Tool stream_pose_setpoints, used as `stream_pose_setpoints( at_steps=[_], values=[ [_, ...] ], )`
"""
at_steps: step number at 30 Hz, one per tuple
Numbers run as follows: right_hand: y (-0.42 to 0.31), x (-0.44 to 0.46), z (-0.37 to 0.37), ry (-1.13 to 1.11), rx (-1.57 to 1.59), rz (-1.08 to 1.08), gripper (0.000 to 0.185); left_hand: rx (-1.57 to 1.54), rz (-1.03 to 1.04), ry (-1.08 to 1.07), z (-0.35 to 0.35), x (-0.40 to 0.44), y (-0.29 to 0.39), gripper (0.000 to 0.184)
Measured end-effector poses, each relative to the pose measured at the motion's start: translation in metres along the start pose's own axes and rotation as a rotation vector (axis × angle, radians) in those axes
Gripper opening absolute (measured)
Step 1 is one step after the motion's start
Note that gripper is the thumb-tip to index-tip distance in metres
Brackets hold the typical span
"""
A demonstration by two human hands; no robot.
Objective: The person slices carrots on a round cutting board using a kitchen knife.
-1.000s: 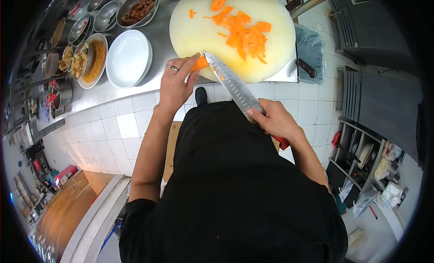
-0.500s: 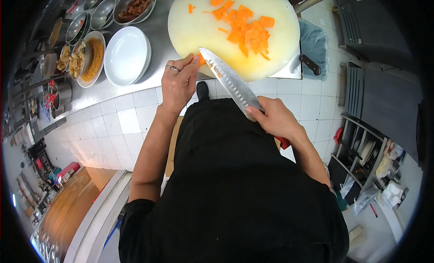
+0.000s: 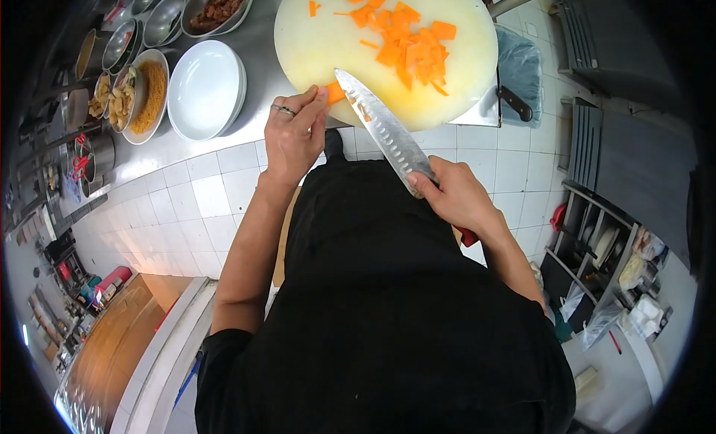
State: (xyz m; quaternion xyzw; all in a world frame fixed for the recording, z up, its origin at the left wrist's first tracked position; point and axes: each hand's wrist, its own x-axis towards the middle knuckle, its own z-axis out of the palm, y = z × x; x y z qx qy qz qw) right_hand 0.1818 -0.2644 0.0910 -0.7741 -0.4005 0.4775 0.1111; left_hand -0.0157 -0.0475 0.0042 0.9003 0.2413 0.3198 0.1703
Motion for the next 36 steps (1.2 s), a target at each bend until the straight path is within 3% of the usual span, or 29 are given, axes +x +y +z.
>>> stream_pose_setpoints(
  at_steps=[36],
  values=[
    [-0.007, 0.037, 0.016, -0.093, 0.350, -0.029, 0.047, 0.003, 0.041, 0.008, 0.002, 0.002, -0.005, 0.028]
  ],
)
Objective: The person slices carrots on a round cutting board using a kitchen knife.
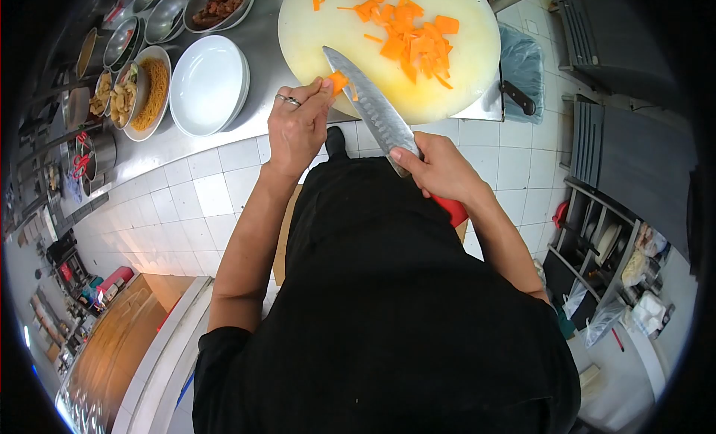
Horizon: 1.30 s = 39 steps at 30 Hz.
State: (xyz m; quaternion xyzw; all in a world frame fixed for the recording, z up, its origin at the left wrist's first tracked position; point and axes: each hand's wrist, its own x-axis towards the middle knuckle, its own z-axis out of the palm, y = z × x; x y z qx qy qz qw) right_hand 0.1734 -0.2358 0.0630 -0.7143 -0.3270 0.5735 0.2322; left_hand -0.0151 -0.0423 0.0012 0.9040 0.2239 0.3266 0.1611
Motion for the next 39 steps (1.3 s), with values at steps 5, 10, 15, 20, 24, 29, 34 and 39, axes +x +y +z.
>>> stream_pose_setpoints(
  at_steps=[5, 10, 15, 20, 24, 29, 34, 39],
  values=[
    [-0.005, 0.001, -0.003, 0.005, -0.037, -0.029, 0.049, 0.005, 0.002, -0.005, -0.001, 0.000, 0.000, 0.028],
    [-0.007, 0.004, -0.004, 0.015, -0.066, -0.041, 0.047, 0.018, -0.037, -0.045, -0.003, 0.000, 0.003, 0.026],
    [-0.009, 0.006, -0.006, 0.018, -0.082, -0.068, 0.047, 0.009, 0.002, -0.001, -0.001, 0.001, 0.001, 0.028],
    [-0.010, -0.002, -0.010, 0.163, -0.311, -0.232, 0.042, 0.021, 0.010, 0.008, 0.000, 0.003, 0.003, 0.027],
    [-0.025, -0.020, -0.016, 0.103, -0.474, -0.082, 0.044, 0.034, -0.013, -0.003, 0.000, 0.004, 0.006, 0.026],
    [-0.020, -0.018, -0.005, 0.164, -0.532, -0.095, 0.045, 0.028, -0.007, 0.002, -0.001, 0.006, 0.005, 0.025],
    [-0.021, -0.016, 0.001, 0.193, -0.508, -0.118, 0.045, 0.027, -0.015, -0.008, -0.001, 0.005, 0.006, 0.025],
    [-0.023, -0.028, -0.014, 0.162, -0.435, -0.065, 0.046, 0.026, -0.012, -0.006, -0.002, 0.005, 0.005, 0.026]
  ],
)
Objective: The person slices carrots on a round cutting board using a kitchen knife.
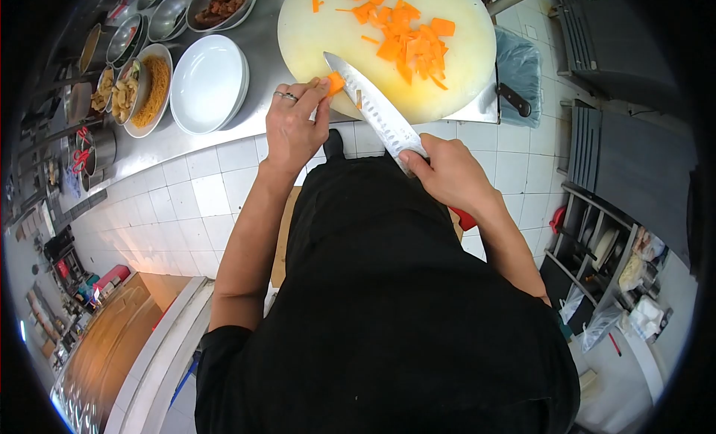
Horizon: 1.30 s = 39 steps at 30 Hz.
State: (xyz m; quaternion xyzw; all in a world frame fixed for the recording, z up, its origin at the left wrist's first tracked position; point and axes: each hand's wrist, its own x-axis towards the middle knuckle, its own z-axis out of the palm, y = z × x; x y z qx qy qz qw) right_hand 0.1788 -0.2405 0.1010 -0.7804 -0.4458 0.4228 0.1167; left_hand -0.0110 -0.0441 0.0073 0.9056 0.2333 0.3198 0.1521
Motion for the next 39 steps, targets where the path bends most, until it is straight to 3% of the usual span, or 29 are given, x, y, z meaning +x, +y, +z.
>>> stream_pose_setpoints(
  at_steps=[9, 11, 18, 25, 26, 27, 28, 30, 35, 39],
  values=[
    [0.011, 0.012, 0.008, -0.015, 0.012, -0.067, 0.046, -0.001, 0.000, 0.010, 0.001, -0.001, 0.000, 0.026],
    [0.007, 0.016, 0.007, -0.125, 0.247, 0.019, 0.045, 0.001, 0.001, 0.006, 0.001, -0.001, -0.001, 0.026],
    [0.017, 0.022, 0.013, -0.175, 0.386, 0.005, 0.040, -0.013, 0.006, 0.020, 0.003, -0.003, -0.003, 0.026],
    [0.032, 0.008, -0.014, -0.264, 0.899, 0.111, 0.040, -0.060, -0.058, -0.035, -0.008, 0.004, -0.003, 0.029],
    [0.035, 0.004, -0.017, -0.267, 0.967, 0.108, 0.040, -0.182, -0.230, -0.082, -0.011, 0.004, -0.002, 0.032],
    [0.034, 0.001, -0.019, -0.226, 0.941, 0.150, 0.039, -0.304, -0.398, -0.125, -0.014, 0.007, -0.002, 0.034],
    [0.032, -0.003, -0.020, -0.220, 0.938, 0.139, 0.039, -0.302, -0.389, -0.117, -0.017, 0.010, -0.001, 0.034],
    [0.028, -0.009, -0.017, -0.112, 0.764, 0.105, 0.038, -0.785, -0.783, -0.129, -0.022, 0.013, 0.000, 0.039],
    [0.021, -0.014, -0.010, 0.000, 0.331, -0.007, 0.037, -0.900, -0.779, -0.156, -0.026, 0.019, -0.004, 0.041],
    [0.010, -0.013, -0.017, 0.031, 0.220, -0.011, 0.037, -1.063, -0.857, -0.182, -0.024, 0.021, -0.009, 0.044]
  ],
)
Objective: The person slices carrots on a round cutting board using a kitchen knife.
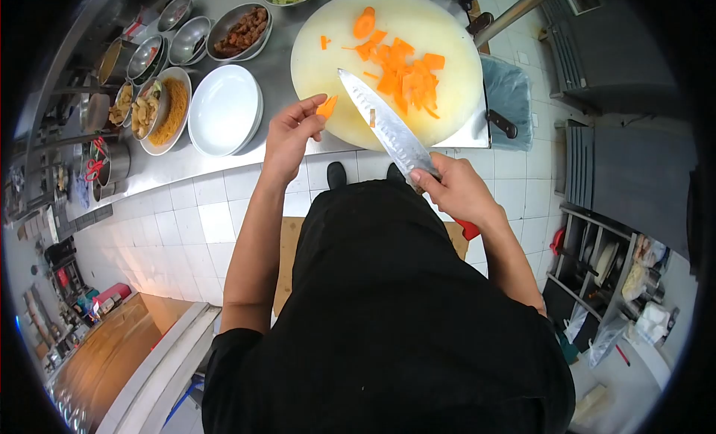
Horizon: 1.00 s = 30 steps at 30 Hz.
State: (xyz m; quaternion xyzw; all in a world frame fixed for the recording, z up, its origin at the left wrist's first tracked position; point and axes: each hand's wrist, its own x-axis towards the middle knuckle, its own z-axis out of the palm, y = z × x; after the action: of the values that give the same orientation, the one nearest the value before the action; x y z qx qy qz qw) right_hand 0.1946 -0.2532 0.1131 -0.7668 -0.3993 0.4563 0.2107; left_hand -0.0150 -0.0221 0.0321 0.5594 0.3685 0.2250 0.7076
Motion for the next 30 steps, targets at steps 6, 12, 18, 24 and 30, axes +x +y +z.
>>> stream_pose_setpoints(
  at_steps=[6, 12, 18, 24, 30],
  values=[
    [0.007, 0.010, 0.007, 0.097, -0.101, -0.024, 0.038, -0.422, -0.176, -0.202, 0.003, 0.003, 0.006, 0.051],
    [0.005, 0.014, 0.006, 0.192, -0.228, -0.057, 0.040, -0.414, -0.138, -0.184, 0.018, 0.009, 0.005, 0.050],
    [0.008, 0.012, 0.008, 0.187, -0.211, -0.058, 0.039, -0.398, -0.092, -0.176, 0.021, 0.015, 0.004, 0.060],
    [0.010, 0.008, 0.010, 0.208, -0.128, -0.042, 0.039, -0.341, -0.072, -0.173, 0.028, 0.019, 0.006, 0.057],
    [0.007, 0.004, 0.012, 0.194, -0.120, -0.008, 0.039, -0.267, -0.205, -0.073, 0.022, 0.023, 0.006, 0.034]
  ],
)
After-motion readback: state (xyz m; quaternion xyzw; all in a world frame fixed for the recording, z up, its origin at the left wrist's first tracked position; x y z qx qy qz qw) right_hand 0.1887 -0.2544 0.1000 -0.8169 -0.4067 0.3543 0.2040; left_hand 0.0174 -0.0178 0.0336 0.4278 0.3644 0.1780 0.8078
